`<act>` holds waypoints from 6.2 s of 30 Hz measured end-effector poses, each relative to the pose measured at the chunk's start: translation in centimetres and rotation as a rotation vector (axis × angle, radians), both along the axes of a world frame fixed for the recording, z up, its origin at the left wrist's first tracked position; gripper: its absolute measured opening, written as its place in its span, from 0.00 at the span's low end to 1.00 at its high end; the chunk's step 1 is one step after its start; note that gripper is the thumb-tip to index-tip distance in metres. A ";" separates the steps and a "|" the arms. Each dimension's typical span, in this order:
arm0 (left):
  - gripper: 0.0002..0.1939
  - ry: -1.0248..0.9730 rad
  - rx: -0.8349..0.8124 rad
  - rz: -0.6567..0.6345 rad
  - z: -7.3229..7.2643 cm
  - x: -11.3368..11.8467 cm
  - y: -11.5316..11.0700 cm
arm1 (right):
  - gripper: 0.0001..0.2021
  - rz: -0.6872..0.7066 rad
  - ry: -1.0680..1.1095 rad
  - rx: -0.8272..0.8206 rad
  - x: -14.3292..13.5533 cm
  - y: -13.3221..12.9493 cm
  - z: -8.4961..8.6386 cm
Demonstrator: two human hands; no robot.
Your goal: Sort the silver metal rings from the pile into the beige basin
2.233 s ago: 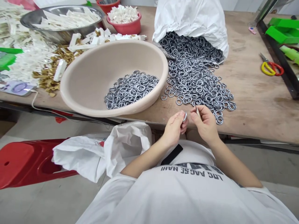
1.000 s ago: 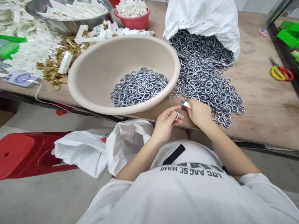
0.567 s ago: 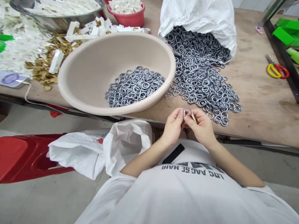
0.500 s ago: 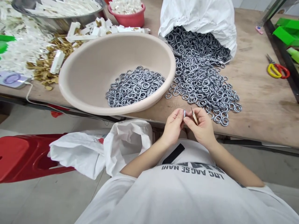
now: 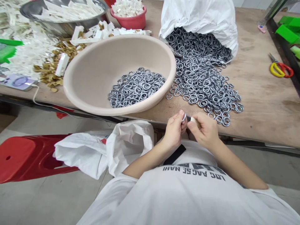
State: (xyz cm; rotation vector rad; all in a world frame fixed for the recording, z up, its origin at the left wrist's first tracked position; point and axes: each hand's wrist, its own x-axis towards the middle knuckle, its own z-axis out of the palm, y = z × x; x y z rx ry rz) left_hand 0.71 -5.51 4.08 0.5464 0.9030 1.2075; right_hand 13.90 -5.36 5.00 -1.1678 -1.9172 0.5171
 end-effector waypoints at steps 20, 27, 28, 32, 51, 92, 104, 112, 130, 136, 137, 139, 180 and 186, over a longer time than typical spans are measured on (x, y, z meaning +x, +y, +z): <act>0.27 -0.059 0.029 -0.060 0.3 -0.2 -0.8 | 0.19 -0.147 -0.201 -0.076 0.7 0.8 -0.7; 0.27 -0.059 -0.041 0.039 0.4 -0.7 -0.5 | 0.16 -0.021 -0.197 0.007 -0.1 0.0 -0.5; 0.26 -0.058 -0.057 0.070 0.5 -0.8 -0.3 | 0.16 0.005 -0.227 0.035 -0.5 -0.3 -0.5; 0.25 -0.057 -0.082 0.121 0.6 -0.9 -0.3 | 0.18 0.005 -0.288 0.086 -1.2 -0.8 -0.4; 0.27 -0.158 -0.049 0.057 0.3 -1.5 -0.5 | 0.18 0.040 -0.124 -0.063 -1.0 1.0 0.2; 0.17 -0.063 0.037 0.024 -1.3 -4.5 1.2 | 0.12 -0.181 -0.802 -0.115 -1.4 7.8 -0.6; 0.14 -0.071 0.064 0.138 -1.2 -4.5 1.7 | 0.07 -0.027 -0.064 -0.233 -0.3 7.3 -1.0; 0.19 -0.001 0.130 0.028 -1.4 -0.6 1.0 | 0.12 0.070 0.777 -0.536 -2.4 2.0 -2.3; 0.21 0.067 0.233 -0.027 -2.0 -0.6 0.6 | 0.07 0.128 0.883 -0.542 -2.2 1.7 -2.0; 0.23 0.087 0.240 -0.029 -2.0 -0.7 0.6 | 0.08 0.062 0.743 -0.453 -2.5 1.2 -2.2; 0.24 0.094 0.234 -0.014 -2.0 -0.7 0.6 | 0.07 0.059 0.694 -0.423 -2.3 1.2 -2.1; 0.24 0.088 0.201 0.006 -1.7 -0.7 0.6 | 0.06 0.079 0.590 -0.347 -2.0 1.1 -1.8; 0.29 -0.054 0.189 -0.044 0.0 -1.4 -0.5 | 0.20 -0.047 0.121 -0.153 0.6 1.7 -0.6; 0.25 -0.008 0.114 0.102 -0.9 -3.2 0.1 | 0.16 -0.065 -0.300 -0.161 -2.4 6.9 -0.6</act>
